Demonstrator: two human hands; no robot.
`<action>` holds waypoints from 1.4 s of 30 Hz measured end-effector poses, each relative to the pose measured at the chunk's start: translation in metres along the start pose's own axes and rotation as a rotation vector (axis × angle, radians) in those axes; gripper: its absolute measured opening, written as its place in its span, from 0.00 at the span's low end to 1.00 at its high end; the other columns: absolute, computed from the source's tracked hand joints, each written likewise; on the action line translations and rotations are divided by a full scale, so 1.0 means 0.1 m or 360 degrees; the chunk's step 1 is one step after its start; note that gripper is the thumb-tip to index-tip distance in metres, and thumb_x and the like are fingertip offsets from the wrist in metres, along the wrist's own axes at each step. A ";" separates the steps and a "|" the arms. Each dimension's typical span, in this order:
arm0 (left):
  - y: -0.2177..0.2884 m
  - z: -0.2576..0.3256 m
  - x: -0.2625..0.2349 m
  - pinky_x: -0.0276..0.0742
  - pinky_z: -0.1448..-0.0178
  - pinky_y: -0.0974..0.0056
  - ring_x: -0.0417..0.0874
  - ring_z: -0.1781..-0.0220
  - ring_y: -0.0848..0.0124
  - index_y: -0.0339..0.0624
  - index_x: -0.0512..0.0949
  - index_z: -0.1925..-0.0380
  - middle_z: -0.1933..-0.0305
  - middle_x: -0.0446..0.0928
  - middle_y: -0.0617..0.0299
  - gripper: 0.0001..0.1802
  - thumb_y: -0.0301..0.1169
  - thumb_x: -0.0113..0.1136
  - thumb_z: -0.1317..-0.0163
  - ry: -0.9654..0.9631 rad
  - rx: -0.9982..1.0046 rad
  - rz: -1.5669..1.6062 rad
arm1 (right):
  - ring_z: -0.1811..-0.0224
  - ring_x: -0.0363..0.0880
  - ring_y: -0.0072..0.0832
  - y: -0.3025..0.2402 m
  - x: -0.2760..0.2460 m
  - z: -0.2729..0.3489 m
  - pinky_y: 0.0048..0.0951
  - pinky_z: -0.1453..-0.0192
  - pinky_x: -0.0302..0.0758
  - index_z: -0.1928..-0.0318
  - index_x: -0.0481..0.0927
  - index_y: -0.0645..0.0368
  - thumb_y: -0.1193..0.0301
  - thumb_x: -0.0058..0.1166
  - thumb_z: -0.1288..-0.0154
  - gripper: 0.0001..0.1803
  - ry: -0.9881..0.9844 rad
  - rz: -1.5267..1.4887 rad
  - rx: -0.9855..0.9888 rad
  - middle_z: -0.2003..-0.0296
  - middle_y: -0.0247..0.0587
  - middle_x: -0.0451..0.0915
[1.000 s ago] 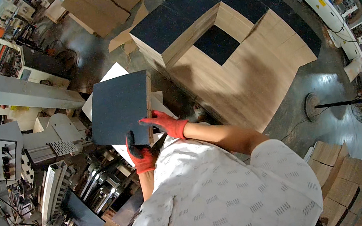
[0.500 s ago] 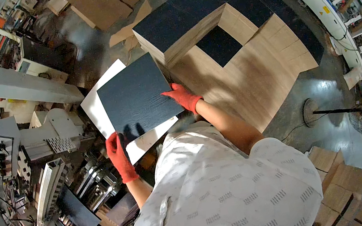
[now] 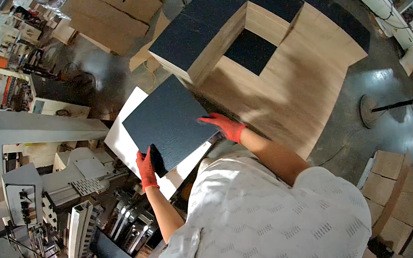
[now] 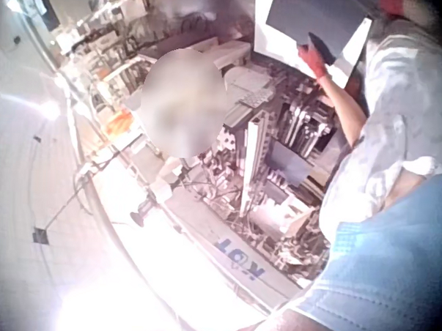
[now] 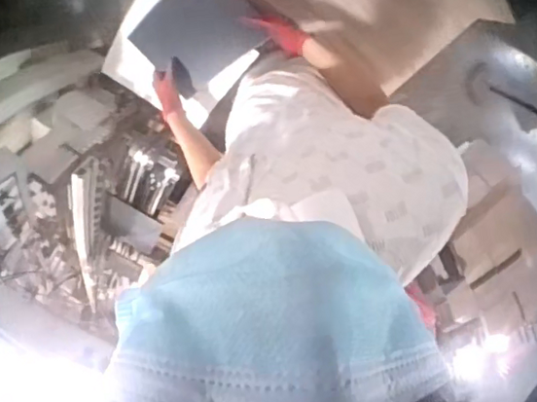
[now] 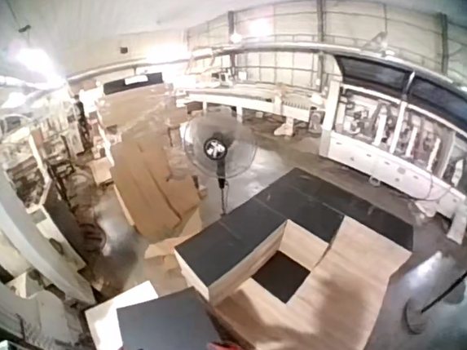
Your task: The person handles dark wood panels, picking them up from a conveyor machine and stacking them onto a large wooden structure.
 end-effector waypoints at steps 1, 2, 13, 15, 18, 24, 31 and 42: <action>-0.07 -0.03 -0.03 0.67 0.54 0.65 0.67 0.61 0.68 0.37 0.75 0.53 0.59 0.66 0.57 0.25 0.44 0.65 0.43 0.0011 -0.0006 -0.0080 | 0.39 0.67 0.30 0.05 0.06 0.08 0.33 0.39 0.70 0.35 0.63 0.60 0.68 0.50 0.32 0.26 -0.0143 0.0191 -0.0214 0.40 0.40 0.65; -0.31 -0.15 -0.04 0.66 0.55 0.65 0.65 0.62 0.68 0.36 0.74 0.54 0.60 0.65 0.57 0.26 0.45 0.65 0.43 -0.0054 -0.0038 0.0136 | 0.39 0.68 0.30 0.06 0.15 0.19 0.32 0.41 0.73 0.36 0.64 0.60 0.68 0.48 0.29 0.24 -0.0274 0.0362 -0.0453 0.41 0.40 0.65; -0.24 0.08 0.14 0.73 0.53 0.58 0.74 0.60 0.58 0.32 0.74 0.55 0.59 0.72 0.48 0.30 0.47 0.67 0.47 -0.0040 -0.0076 -0.0372 | 0.43 0.72 0.36 0.15 0.32 0.31 0.39 0.34 0.67 0.35 0.65 0.52 0.75 0.49 0.32 0.25 -0.0165 -0.1563 -0.0130 0.43 0.38 0.72; -0.21 0.21 0.30 0.74 0.51 0.57 0.75 0.58 0.57 0.30 0.73 0.54 0.57 0.73 0.47 0.31 0.45 0.68 0.47 -0.0042 -0.0073 -0.0239 | 0.43 0.72 0.37 0.40 0.27 0.21 0.38 0.34 0.67 0.35 0.66 0.52 0.75 0.50 0.33 0.25 0.0136 -0.2065 0.0200 0.44 0.39 0.73; -0.30 0.41 0.50 0.76 0.52 0.59 0.77 0.58 0.60 0.29 0.68 0.48 0.56 0.74 0.47 0.35 0.41 0.70 0.48 -0.0008 -0.0123 0.0051 | 0.40 0.70 0.37 -0.12 0.21 0.37 0.37 0.33 0.65 0.36 0.67 0.53 0.75 0.54 0.36 0.27 0.0230 0.0014 -0.0461 0.42 0.41 0.72; 0.07 0.71 0.93 0.75 0.58 0.66 0.75 0.61 0.71 0.32 0.60 0.46 0.61 0.73 0.55 0.36 0.33 0.71 0.47 -0.0120 -0.0247 0.0491 | 0.39 0.69 0.38 0.44 0.26 0.04 0.33 0.34 0.64 0.39 0.70 0.55 0.80 0.59 0.49 0.33 0.0302 -0.1749 0.0305 0.44 0.48 0.72; 0.11 0.72 1.16 0.80 0.58 0.65 0.81 0.60 0.66 0.31 0.49 0.34 0.55 0.72 0.52 0.44 0.29 0.66 0.43 -0.0096 -0.0510 0.1013 | 0.39 0.68 0.35 -0.27 -0.17 0.62 0.34 0.33 0.64 0.38 0.68 0.55 0.83 0.61 0.47 0.34 0.0498 0.0541 -0.0596 0.41 0.45 0.70; 0.94 0.61 1.99 0.69 0.43 0.62 0.67 0.40 0.61 0.40 0.61 0.35 0.37 0.62 0.52 0.38 0.32 0.67 0.45 -0.0202 0.0249 -0.0158 | 0.40 0.68 0.33 0.72 -1.71 0.95 0.38 0.39 0.69 0.41 0.70 0.50 0.64 0.61 0.40 0.27 0.0971 -0.1591 0.0041 0.44 0.35 0.71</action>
Point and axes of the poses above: each hand's wrist, its own z-axis away from the middle knuckle, its own x-axis out of the palm, y = z × x, the point moved 10 cm from there along -z, towards the middle knuckle
